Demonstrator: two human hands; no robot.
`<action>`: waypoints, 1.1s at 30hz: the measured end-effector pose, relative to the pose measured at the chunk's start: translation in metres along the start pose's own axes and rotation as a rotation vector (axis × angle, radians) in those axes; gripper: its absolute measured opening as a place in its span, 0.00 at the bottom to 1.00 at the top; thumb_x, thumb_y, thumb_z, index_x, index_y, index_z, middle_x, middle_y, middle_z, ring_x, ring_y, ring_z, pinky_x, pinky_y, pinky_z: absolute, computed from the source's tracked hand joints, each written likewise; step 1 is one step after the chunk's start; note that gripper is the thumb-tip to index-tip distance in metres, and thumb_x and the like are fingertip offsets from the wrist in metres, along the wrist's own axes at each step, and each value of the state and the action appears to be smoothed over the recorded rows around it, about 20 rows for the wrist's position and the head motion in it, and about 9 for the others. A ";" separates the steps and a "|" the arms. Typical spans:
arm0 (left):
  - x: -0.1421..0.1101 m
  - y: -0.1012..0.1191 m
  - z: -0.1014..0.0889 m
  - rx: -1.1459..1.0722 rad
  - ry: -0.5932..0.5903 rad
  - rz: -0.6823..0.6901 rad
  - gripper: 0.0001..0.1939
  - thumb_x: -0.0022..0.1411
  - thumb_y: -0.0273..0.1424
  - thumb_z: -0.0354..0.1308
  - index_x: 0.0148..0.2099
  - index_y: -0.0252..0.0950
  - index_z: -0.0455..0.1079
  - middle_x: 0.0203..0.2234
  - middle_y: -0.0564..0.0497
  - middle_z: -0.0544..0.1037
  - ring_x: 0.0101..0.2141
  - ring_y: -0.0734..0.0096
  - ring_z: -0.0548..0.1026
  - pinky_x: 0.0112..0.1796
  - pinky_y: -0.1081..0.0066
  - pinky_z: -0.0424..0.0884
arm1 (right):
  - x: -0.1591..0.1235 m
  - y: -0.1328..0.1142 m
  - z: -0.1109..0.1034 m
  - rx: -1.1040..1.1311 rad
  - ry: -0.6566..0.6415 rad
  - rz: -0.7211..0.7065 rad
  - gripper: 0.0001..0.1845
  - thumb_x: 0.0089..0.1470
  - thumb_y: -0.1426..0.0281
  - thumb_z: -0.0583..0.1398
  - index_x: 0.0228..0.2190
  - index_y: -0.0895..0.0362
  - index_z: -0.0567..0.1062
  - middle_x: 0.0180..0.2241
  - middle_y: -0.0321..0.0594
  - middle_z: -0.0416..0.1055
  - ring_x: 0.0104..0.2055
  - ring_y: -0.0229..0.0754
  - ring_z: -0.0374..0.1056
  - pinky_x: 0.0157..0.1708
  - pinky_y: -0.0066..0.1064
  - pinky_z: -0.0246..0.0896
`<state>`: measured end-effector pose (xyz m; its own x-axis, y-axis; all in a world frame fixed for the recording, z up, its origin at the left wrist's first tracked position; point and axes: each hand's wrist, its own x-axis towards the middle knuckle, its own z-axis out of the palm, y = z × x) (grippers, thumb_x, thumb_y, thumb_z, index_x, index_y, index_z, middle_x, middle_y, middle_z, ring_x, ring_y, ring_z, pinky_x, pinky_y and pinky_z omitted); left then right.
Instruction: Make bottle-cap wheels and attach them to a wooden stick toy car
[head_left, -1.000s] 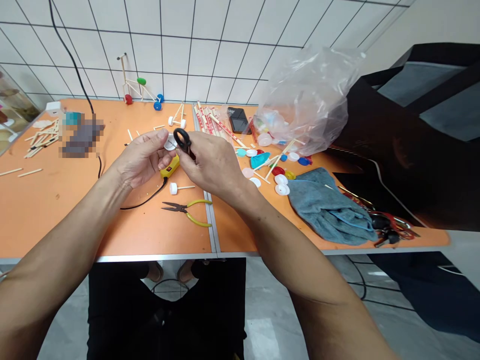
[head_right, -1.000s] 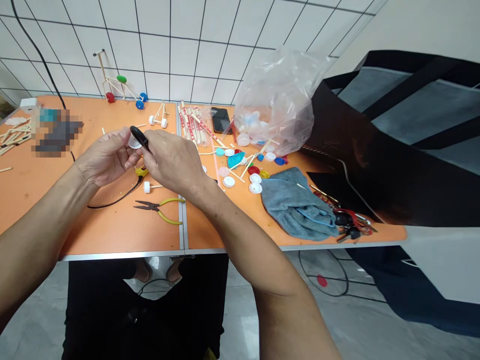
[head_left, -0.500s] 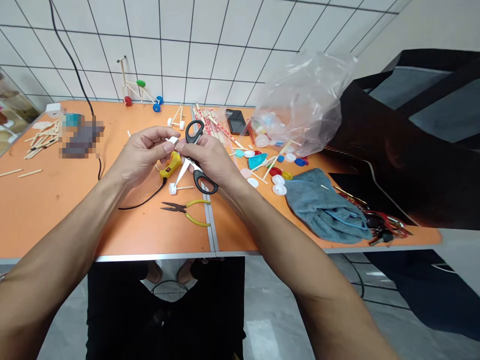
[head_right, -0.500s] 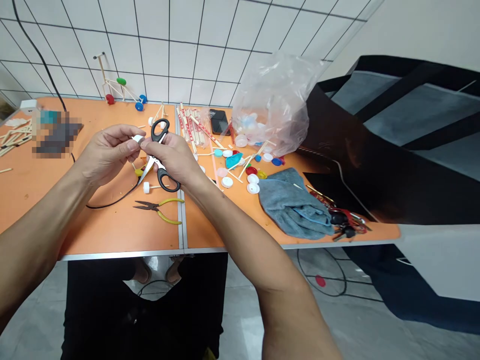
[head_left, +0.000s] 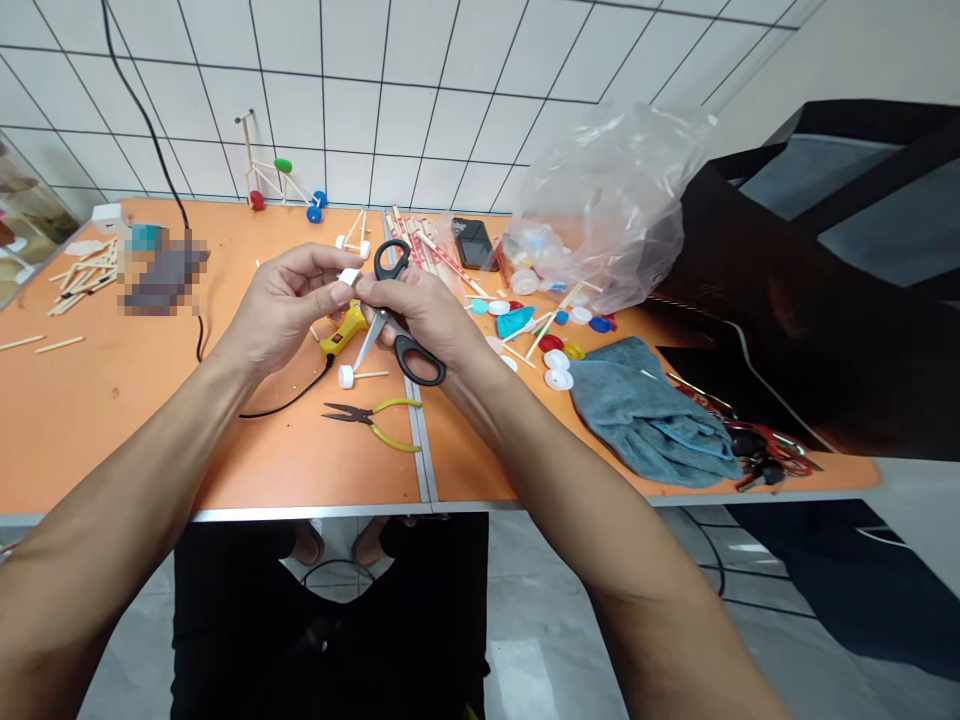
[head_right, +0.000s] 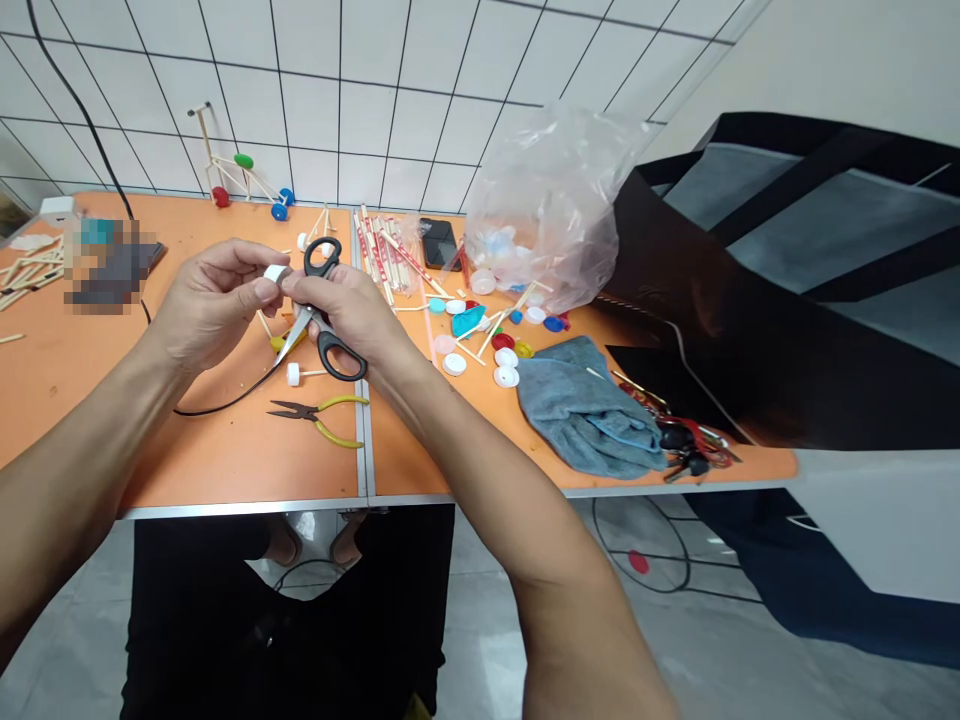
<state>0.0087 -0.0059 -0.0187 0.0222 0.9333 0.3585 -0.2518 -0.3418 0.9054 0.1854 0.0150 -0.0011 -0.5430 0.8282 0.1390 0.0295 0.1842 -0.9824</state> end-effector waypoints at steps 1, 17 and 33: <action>0.000 0.000 0.000 0.016 0.006 0.002 0.19 0.46 0.42 0.88 0.37 0.43 0.86 0.30 0.52 0.84 0.28 0.73 0.76 0.29 0.72 0.75 | 0.001 0.000 -0.001 0.013 -0.017 0.015 0.14 0.61 0.57 0.62 0.28 0.51 0.67 0.22 0.30 0.61 0.23 0.38 0.56 0.24 0.32 0.53; 0.004 -0.012 -0.011 -0.074 0.000 -0.191 0.21 0.45 0.41 0.88 0.34 0.36 0.84 0.26 0.51 0.83 0.25 0.76 0.77 0.28 0.75 0.75 | 0.002 0.016 0.003 -0.521 0.160 -0.262 0.09 0.64 0.72 0.61 0.30 0.53 0.71 0.28 0.34 0.72 0.32 0.40 0.66 0.35 0.31 0.61; 0.003 -0.012 -0.004 -0.002 0.048 -0.124 0.22 0.49 0.46 0.86 0.32 0.36 0.81 0.22 0.53 0.79 0.22 0.76 0.74 0.24 0.76 0.70 | 0.000 0.013 0.004 -0.514 0.153 -0.327 0.10 0.63 0.70 0.62 0.29 0.53 0.69 0.29 0.35 0.70 0.33 0.40 0.67 0.38 0.33 0.63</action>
<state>0.0078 0.0017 -0.0289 0.0069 0.9725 0.2327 -0.2516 -0.2235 0.9417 0.1821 0.0155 -0.0140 -0.4668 0.7456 0.4755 0.3031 0.6400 -0.7061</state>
